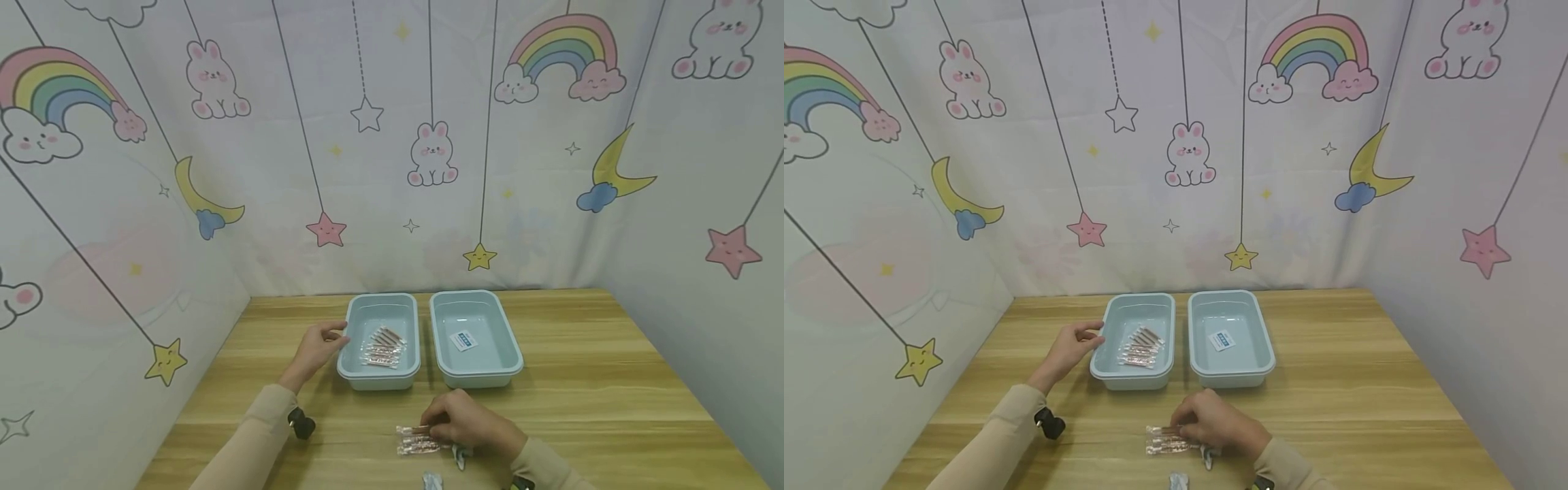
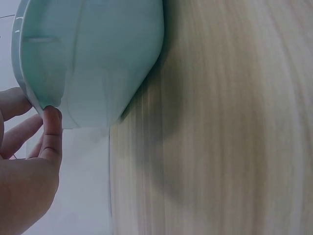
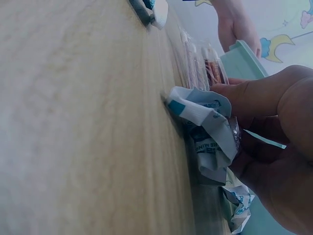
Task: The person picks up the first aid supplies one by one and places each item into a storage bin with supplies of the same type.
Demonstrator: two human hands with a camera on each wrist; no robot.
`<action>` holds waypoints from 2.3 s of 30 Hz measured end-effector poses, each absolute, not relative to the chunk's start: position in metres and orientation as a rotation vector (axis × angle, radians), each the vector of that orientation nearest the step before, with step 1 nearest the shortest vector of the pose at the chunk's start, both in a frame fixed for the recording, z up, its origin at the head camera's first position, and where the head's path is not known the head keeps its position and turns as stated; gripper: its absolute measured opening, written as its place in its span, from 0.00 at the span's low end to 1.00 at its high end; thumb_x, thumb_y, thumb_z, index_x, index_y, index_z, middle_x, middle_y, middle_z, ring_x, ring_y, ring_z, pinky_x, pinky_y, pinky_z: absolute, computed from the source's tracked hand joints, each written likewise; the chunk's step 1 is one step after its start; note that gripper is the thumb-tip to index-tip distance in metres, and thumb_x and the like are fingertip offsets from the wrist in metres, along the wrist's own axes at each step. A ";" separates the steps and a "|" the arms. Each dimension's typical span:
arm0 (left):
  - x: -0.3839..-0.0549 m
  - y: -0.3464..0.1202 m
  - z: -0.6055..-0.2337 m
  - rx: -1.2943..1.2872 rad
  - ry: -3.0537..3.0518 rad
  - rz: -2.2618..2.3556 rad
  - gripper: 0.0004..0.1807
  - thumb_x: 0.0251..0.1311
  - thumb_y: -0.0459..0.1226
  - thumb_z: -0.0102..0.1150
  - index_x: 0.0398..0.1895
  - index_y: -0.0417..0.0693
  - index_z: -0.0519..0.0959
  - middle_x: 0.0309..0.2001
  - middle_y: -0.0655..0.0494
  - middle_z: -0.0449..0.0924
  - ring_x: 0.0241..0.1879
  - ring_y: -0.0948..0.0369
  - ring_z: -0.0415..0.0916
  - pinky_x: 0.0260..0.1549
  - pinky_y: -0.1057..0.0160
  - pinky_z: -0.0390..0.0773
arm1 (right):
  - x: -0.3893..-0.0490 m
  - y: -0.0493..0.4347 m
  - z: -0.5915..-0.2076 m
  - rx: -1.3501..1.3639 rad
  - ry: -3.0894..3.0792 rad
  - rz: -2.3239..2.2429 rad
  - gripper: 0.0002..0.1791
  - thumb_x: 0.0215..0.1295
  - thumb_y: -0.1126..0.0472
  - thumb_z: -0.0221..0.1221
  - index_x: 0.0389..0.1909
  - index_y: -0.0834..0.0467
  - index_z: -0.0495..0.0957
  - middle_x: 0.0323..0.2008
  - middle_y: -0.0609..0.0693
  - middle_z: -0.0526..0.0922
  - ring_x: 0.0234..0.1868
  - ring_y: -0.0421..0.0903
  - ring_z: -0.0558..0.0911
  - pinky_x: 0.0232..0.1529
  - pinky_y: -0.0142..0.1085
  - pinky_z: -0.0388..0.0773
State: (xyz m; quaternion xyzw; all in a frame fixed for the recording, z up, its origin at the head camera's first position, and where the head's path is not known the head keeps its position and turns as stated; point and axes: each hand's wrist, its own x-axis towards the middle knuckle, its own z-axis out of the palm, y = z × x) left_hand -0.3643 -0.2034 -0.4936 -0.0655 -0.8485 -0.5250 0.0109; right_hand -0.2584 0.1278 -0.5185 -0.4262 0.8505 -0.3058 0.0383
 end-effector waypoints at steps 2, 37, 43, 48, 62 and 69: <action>-0.364 -0.203 -0.494 -0.201 -2.649 -1.634 0.24 0.60 0.34 0.65 0.60 0.38 0.76 0.59 0.43 0.78 0.48 0.53 0.80 0.42 0.60 0.82 | -0.259 0.128 -0.519 -1.300 2.606 -0.941 0.10 0.55 0.66 0.67 0.38 0.52 0.87 0.36 0.41 0.87 0.37 0.29 0.80 0.39 0.22 0.77; -0.364 -0.203 -0.495 -0.209 -2.647 -1.625 0.24 0.59 0.34 0.65 0.59 0.38 0.76 0.59 0.43 0.77 0.48 0.53 0.80 0.42 0.60 0.82 | -0.265 0.127 -0.510 -1.275 2.651 -0.968 0.10 0.57 0.62 0.67 0.41 0.53 0.86 0.39 0.43 0.87 0.39 0.32 0.82 0.41 0.24 0.79; -0.363 -0.204 -0.493 -0.219 -2.655 -1.624 0.24 0.60 0.34 0.65 0.60 0.38 0.76 0.60 0.44 0.77 0.48 0.52 0.80 0.43 0.58 0.82 | -0.266 0.127 -0.508 -1.297 2.662 -1.016 0.09 0.57 0.63 0.67 0.40 0.53 0.86 0.38 0.43 0.87 0.38 0.32 0.82 0.39 0.25 0.79; -0.363 -0.204 -0.493 -0.217 -2.660 -1.622 0.24 0.60 0.34 0.65 0.60 0.38 0.76 0.60 0.44 0.77 0.49 0.52 0.79 0.43 0.58 0.82 | -0.266 0.126 -0.506 -1.247 2.676 -1.090 0.09 0.56 0.64 0.68 0.39 0.54 0.86 0.35 0.43 0.87 0.35 0.31 0.81 0.37 0.26 0.79; -0.365 -0.205 -0.496 -0.219 -2.645 -1.638 0.24 0.60 0.34 0.65 0.59 0.37 0.76 0.59 0.42 0.77 0.48 0.52 0.80 0.42 0.59 0.82 | -0.274 0.124 -0.500 -1.319 2.648 -1.283 0.10 0.55 0.66 0.68 0.39 0.57 0.84 0.31 0.47 0.87 0.32 0.30 0.81 0.34 0.26 0.80; -0.365 -0.205 -0.496 -0.213 -2.652 -1.622 0.24 0.59 0.33 0.65 0.59 0.37 0.76 0.59 0.42 0.77 0.47 0.53 0.80 0.42 0.61 0.82 | -0.274 0.125 -0.493 -1.301 2.673 -1.287 0.10 0.56 0.65 0.68 0.40 0.56 0.84 0.31 0.46 0.87 0.32 0.31 0.81 0.35 0.28 0.81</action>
